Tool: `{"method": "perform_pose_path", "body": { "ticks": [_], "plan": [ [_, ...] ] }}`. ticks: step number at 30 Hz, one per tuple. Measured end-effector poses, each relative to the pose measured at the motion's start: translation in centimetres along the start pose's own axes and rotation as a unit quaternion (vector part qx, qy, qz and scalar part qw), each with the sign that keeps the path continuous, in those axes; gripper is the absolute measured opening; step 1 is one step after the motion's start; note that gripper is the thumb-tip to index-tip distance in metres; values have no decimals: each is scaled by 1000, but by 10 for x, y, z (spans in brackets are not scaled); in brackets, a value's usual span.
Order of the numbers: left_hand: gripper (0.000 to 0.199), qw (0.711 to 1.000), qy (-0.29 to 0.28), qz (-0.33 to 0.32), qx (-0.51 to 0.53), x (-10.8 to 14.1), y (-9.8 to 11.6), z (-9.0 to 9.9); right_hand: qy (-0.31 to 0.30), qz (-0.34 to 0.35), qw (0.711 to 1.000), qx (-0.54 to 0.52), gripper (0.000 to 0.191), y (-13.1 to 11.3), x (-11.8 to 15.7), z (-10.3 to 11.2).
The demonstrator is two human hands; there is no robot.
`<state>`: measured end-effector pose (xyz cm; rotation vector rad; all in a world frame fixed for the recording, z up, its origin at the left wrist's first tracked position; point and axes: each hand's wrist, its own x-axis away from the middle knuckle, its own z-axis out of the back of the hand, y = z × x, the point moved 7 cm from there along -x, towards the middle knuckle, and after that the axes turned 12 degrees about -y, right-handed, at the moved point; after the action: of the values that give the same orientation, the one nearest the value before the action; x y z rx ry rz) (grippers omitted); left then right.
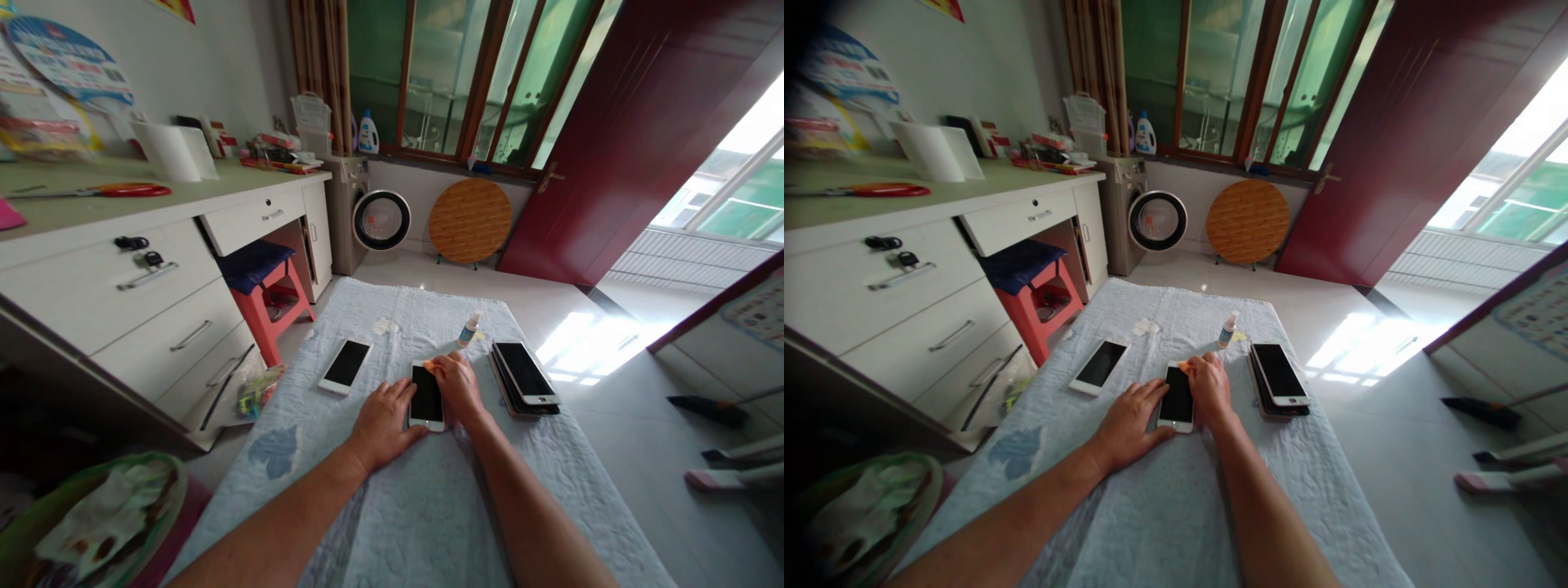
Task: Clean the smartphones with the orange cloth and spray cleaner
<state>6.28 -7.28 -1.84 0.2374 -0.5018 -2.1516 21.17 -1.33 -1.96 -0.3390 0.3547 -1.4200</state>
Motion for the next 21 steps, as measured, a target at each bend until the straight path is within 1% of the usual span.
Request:
{"method": "perform_pose_path", "body": {
  "ticks": [3, 7, 10, 15, 21],
  "plan": [
    [66, 1000, 0, -5, 7, 0, 1, 0, -4, 30, 999, 17, 24, -14, -1, -3],
    [67, 1000, -3, -18, 18, 0, 3, 3, -38, 94, 994, 48, 23, -35, -1, -10],
    [68, 999, -2, -28, 23, 1, 5, 4, -45, 115, 990, 69, 25, -43, 0, -11],
    [66, 1000, -8, -9, 3, 0, 4, 4, -42, 89, 993, 72, 28, -36, 0, -6],
    [66, 1000, -8, -5, -3, -1, 3, 2, -21, 39, 997, 71, 28, -13, 2, 4]
  ]
}}
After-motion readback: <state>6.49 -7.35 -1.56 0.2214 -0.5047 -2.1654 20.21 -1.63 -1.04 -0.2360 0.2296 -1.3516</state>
